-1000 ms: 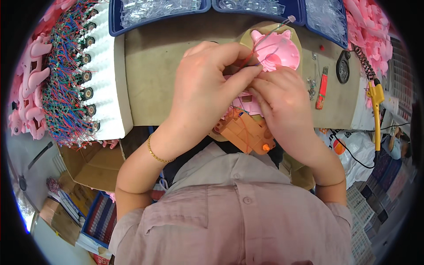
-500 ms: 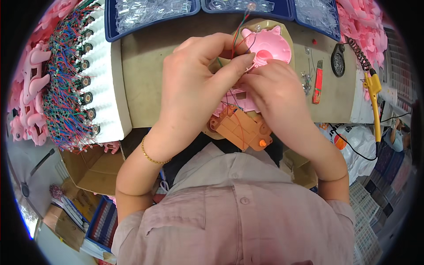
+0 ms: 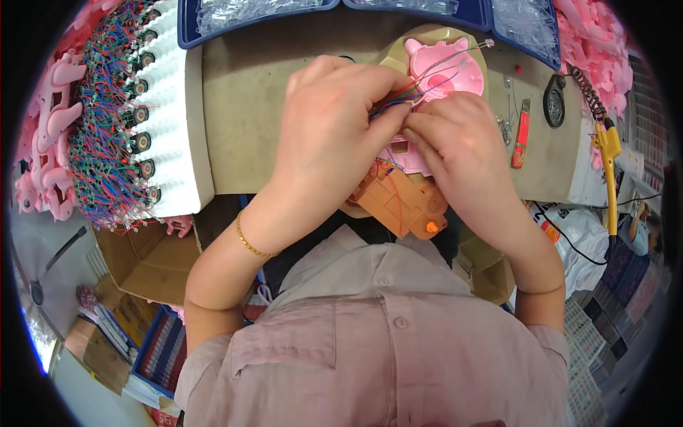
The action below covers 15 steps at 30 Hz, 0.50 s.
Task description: Assembling electronic components, wiring, and shells of toy ponies in a factory setting.
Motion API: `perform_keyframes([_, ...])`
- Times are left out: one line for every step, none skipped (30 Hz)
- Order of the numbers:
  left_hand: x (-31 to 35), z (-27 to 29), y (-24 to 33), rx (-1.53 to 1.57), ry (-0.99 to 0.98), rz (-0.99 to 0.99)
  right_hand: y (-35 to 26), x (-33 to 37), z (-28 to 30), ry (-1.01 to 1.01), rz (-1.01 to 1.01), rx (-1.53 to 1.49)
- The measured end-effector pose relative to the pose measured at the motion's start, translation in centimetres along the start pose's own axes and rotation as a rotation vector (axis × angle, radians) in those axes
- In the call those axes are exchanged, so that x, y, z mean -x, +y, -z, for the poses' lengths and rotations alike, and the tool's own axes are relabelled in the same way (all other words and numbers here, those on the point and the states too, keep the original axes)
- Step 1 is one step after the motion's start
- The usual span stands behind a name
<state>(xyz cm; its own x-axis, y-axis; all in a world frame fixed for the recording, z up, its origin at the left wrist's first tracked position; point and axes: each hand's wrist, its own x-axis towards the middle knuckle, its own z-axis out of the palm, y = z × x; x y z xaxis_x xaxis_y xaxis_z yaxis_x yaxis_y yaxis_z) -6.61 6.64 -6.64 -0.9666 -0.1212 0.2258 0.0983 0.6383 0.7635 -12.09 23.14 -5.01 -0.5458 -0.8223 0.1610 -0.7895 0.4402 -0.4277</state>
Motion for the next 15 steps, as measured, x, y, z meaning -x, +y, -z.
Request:
perform_keyframes([0.0,-0.1,0.1,0.000,0.001,-0.002,-0.2,0.0,0.1,-0.014,0.016,0.039])
perform_keyframes([0.1,-0.1,0.1,0.012,0.009,0.008,-0.6,0.0,0.2,-0.012,0.017,0.041])
perform_keyframes([0.0,-0.3,0.1,0.030,0.012,0.017,-1.1,-0.3,0.3,-0.034,0.004,0.090])
perform_keyframes([-0.1,-0.3,0.0,0.034,0.009,0.014,-1.3,-0.4,0.3,-0.055,-0.008,0.141])
perform_keyframes([0.0,-0.3,0.0,0.106,0.022,0.037,-1.0,-0.3,0.4,-0.055,-0.013,0.145])
perform_keyframes([0.0,-0.3,-0.2,0.174,0.038,0.064,-0.3,-0.2,0.4,-0.077,-0.004,0.085])
perform_keyframes([-0.1,0.1,-0.3,0.175,0.041,0.063,0.2,0.0,0.5,-0.099,0.005,0.024])
perform_keyframes([-0.2,0.7,-0.4,0.192,0.008,0.069,-0.3,0.6,1.2,-0.100,0.008,0.026])
perform_keyframes([-0.2,1.1,-0.6,0.197,-0.017,0.089,-1.6,1.6,2.1,-0.111,-0.070,0.007])
perform_keyframes([-0.4,1.0,-0.5,0.199,-0.009,0.092,-3.0,3.0,3.3,-0.121,-0.159,0.003])
perform_keyframes([-0.8,0.9,-0.3,0.104,0.043,-0.012,-4.6,4.3,4.1,-0.162,-0.167,0.060])
perform_keyframes([-1.0,1.0,-0.1,-0.001,0.096,-0.114,-5.2,4.6,3.5,-0.158,-0.172,0.061])
perform_keyframes([-1.2,1.3,0.3,0.000,0.092,-0.119,-5.8,4.9,2.5,-0.158,-0.211,0.087])
perform_keyframes([-1.5,1.7,1.1,0.046,-0.023,0.000,-6.1,5.1,1.9,-0.156,-0.251,0.114])
perform_keyframes([-1.8,2.0,1.5,0.089,-0.132,0.125,-6.0,4.5,2.4,-0.192,-0.269,0.090])
